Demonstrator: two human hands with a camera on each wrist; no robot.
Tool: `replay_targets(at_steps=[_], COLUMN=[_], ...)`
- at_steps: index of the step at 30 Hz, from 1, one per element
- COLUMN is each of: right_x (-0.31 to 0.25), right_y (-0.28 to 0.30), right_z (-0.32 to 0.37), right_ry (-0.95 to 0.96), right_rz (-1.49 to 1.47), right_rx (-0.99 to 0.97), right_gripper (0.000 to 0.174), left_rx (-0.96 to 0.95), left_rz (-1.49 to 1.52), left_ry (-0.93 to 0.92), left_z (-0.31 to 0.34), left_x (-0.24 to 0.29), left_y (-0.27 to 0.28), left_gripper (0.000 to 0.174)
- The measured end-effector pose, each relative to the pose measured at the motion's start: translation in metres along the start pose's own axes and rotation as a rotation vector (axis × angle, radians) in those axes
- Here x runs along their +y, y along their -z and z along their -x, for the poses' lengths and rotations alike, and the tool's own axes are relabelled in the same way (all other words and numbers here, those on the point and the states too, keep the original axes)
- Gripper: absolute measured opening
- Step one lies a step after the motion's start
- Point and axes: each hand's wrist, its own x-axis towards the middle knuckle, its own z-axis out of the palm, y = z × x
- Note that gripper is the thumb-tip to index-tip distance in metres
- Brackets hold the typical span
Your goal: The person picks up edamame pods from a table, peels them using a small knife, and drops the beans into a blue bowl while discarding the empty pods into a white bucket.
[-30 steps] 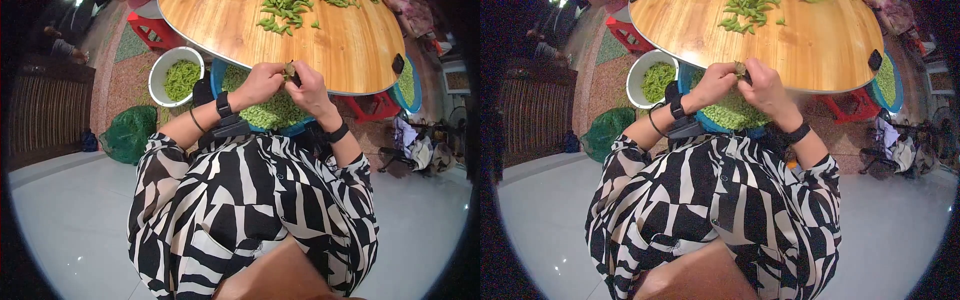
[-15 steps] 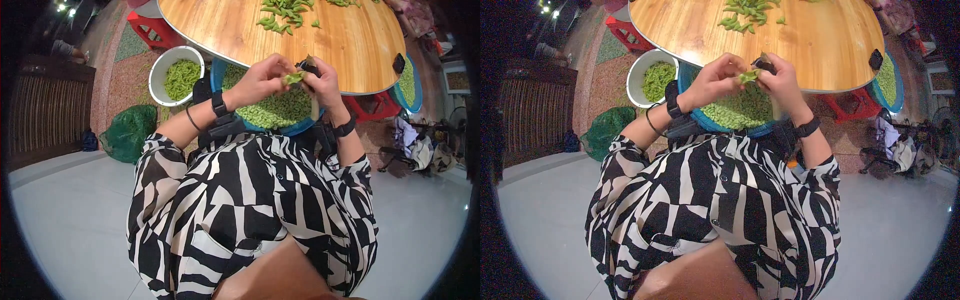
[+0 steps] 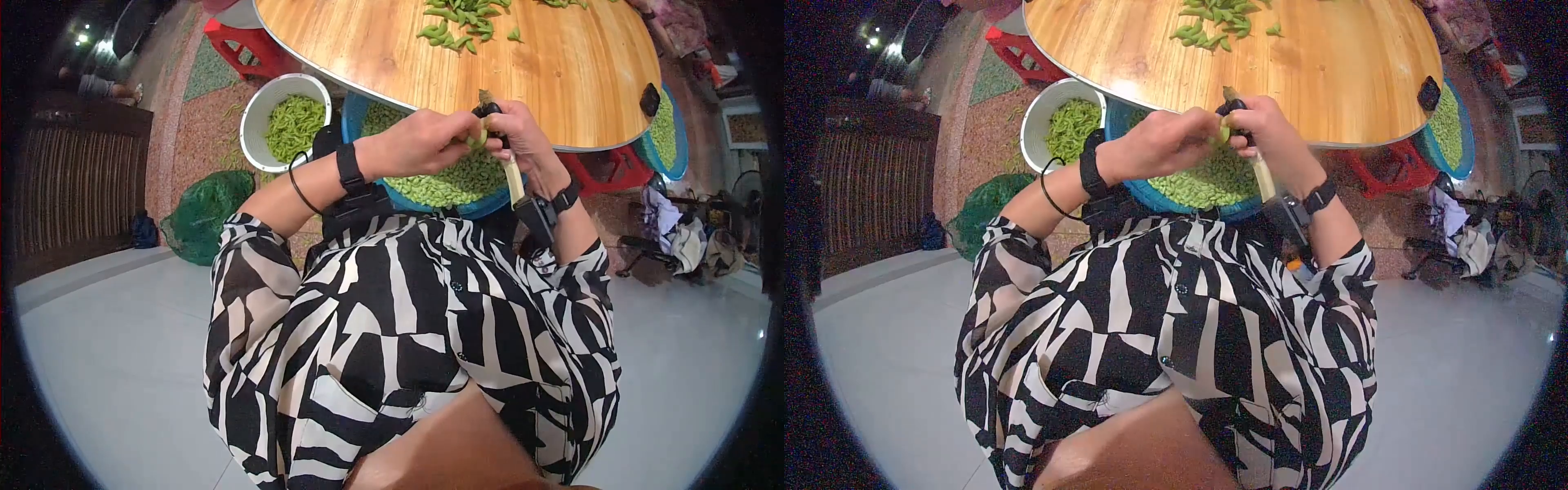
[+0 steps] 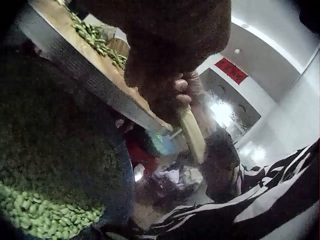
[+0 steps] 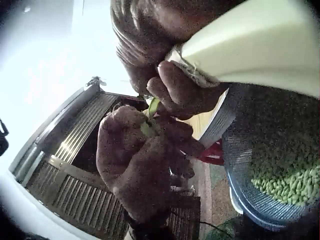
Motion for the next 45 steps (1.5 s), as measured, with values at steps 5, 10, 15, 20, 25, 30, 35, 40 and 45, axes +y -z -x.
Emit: replay_targets(at_steps=[5,10,15,20,25,30,35,40,45], right_x=[0.005,0.004,0.015,0.01,0.011,0.012,0.005,0.01,0.014], right_y=[0.0,0.014,0.01,-0.027,-0.016,-0.023,-0.028,-0.012,-0.006], right_z=[-0.005,-0.001,-0.005,-0.003,0.003,0.0,0.007,0.008,0.002], right_ry=[0.006,0.17,0.26,0.328,0.39,0.442,0.317,0.216,0.177], right_rz=[-0.07,0.21,0.302,0.34,0.282,0.614,0.267,0.112,-0.211], right_rx=[0.096,0.261,0.26,0.191,-0.107,-0.064,0.102,0.126,0.122], right_gripper=[0.01,0.012,0.012,0.013,0.013,0.014,0.015,0.022,0.023], left_rx=[-0.025,-0.008,0.246,0.246,-0.299,-0.06,0.077,0.024,0.099], left_rz=[-0.054,0.05,0.134,0.263,-0.7,-0.658,-0.593,-0.711,-0.687], left_ry=[0.007,0.213,0.425,0.407,0.434,0.346,0.321,0.437,0.497], left_z=[0.003,0.019,0.013,0.014,0.042,0.007,-0.052,-0.069,-0.059], left_x=[-0.006,-0.009,-0.008,0.006,0.018,-0.013,-0.103,-0.141,-0.137], left_y=[0.0,0.007,0.002,0.007,0.088,0.109,0.08,0.068,0.074], left_gripper=[0.021,0.013,0.016,0.017,0.012,0.013,0.015,0.023,0.022])
